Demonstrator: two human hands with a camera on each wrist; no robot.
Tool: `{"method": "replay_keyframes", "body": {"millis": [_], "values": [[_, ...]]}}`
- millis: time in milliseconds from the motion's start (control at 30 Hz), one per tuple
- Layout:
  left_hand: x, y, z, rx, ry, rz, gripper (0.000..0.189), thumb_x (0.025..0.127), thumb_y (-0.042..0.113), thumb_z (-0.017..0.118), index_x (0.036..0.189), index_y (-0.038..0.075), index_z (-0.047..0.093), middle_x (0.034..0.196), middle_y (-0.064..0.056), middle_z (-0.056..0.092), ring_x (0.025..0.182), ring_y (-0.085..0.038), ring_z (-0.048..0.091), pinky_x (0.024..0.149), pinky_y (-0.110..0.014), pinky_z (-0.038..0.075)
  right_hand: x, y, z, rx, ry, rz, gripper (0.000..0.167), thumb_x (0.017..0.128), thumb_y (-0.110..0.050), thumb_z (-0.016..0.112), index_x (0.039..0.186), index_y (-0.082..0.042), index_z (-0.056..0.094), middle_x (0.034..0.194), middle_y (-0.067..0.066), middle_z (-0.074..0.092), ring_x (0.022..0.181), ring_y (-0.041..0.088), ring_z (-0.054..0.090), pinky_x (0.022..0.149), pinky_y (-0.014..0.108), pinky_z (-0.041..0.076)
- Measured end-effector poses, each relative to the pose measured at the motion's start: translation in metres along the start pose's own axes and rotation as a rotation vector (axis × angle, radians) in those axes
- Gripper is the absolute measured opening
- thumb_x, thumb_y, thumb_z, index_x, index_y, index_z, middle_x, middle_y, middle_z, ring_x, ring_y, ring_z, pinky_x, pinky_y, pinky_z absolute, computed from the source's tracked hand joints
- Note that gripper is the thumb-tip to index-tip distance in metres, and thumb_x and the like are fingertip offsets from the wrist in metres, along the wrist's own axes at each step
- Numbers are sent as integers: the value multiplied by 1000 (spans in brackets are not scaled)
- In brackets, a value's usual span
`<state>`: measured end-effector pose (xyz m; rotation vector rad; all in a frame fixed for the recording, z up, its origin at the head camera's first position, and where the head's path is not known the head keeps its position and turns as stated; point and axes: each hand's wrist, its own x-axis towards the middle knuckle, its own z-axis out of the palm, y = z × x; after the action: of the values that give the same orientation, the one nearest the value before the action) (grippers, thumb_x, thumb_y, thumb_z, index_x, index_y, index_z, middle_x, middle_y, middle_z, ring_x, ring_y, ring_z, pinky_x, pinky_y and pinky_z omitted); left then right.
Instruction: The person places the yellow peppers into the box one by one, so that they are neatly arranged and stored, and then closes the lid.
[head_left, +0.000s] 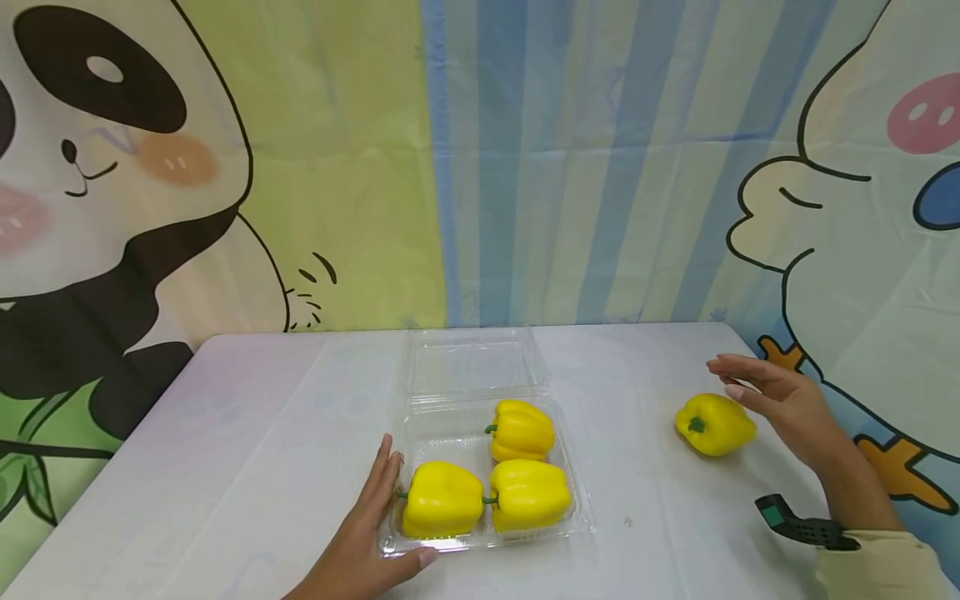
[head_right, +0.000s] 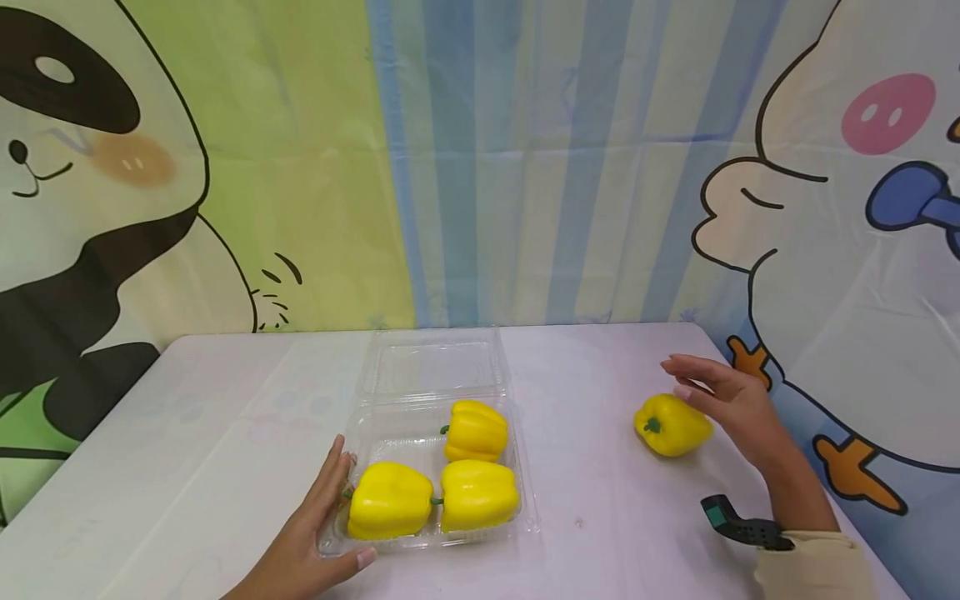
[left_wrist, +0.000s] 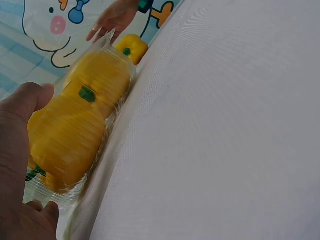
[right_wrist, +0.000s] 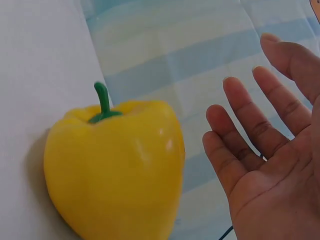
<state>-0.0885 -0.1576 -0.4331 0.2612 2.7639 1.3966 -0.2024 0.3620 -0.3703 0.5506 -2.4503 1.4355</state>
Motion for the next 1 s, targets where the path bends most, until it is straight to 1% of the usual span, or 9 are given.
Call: {"method": "replay_keyframes", "body": {"millis": [100, 267, 500, 633, 733, 767, 867, 933, 1000], "values": [[0, 0, 0, -4, -1, -1, 113, 72, 56, 79, 156, 11, 19, 163, 7, -5, 143, -29, 16, 103, -59, 26, -2, 5, -4, -74, 33, 48, 33, 97, -3, 57, 130, -1, 58, 129, 0, 61, 110, 5, 57, 88, 8, 42], [0, 1, 0, -7, -6, -10, 113, 72, 56, 79, 156, 11, 18, 163, 7, -6, 143, -30, 15, 103, -60, 26, -5, 16, -7, -117, 59, 121, 36, 98, -12, 58, 134, -6, 57, 132, -4, 59, 110, 0, 55, 85, 6, 42], [0, 0, 0, 2, -3, 8, 113, 72, 55, 79, 156, 8, 19, 163, 5, -6, 143, -32, 15, 103, -60, 27, -10, 31, -10, -114, 21, 176, 45, 99, -19, 58, 143, -11, 49, 136, -10, 55, 123, -4, 39, 84, 5, 39], [0, 0, 0, 4, -7, 11, 112, 72, 55, 79, 156, 8, 20, 163, 6, -6, 144, -32, 14, 103, -60, 27, -13, 39, -11, -155, -12, 219, 47, 100, -25, 56, 145, -16, 47, 137, -11, 53, 126, -3, 35, 83, 4, 36], [1, 0, 0, 4, -7, 13, 112, 72, 55, 79, 156, 9, 20, 163, 6, -6, 144, -31, 14, 103, -60, 27, -15, 43, -11, -132, -61, 257, 50, 100, -29, 55, 148, -18, 43, 142, -7, 48, 132, -1, 29, 108, 32, 34], [1, -1, 0, 4, -8, 12, 112, 72, 55, 79, 156, 9, 20, 163, 6, -6, 144, -31, 14, 102, -60, 27, -15, 44, -11, -117, -77, 266, 50, 101, -28, 54, 148, -17, 42, 144, -5, 47, 132, -2, 28, 110, 40, 32], [1, -1, 0, 0, -8, 11, 112, 72, 55, 79, 156, 10, 19, 163, 6, -6, 144, -31, 14, 103, -60, 27, -17, 49, -10, -70, -135, 257, 52, 101, -24, 53, 150, -15, 39, 148, 1, 43, 132, -5, 27, 111, 42, 31], [1, -2, 0, 0, -9, 15, 112, 73, 55, 79, 156, 10, 19, 163, 6, -6, 143, -31, 15, 103, -60, 27, -18, 52, -9, -22, -177, 226, 51, 101, -17, 53, 150, -10, 37, 150, 3, 42, 130, -9, 29, 102, 18, 35], [0, -4, 0, -2, -6, 22, 112, 73, 54, 79, 156, 9, 19, 163, 6, -6, 143, -31, 16, 103, -60, 27, -18, 54, -9, 55, -234, 189, 53, 101, -10, 51, 151, -5, 33, 152, 4, 38, 129, -11, 30, 92, 5, 34]]}}
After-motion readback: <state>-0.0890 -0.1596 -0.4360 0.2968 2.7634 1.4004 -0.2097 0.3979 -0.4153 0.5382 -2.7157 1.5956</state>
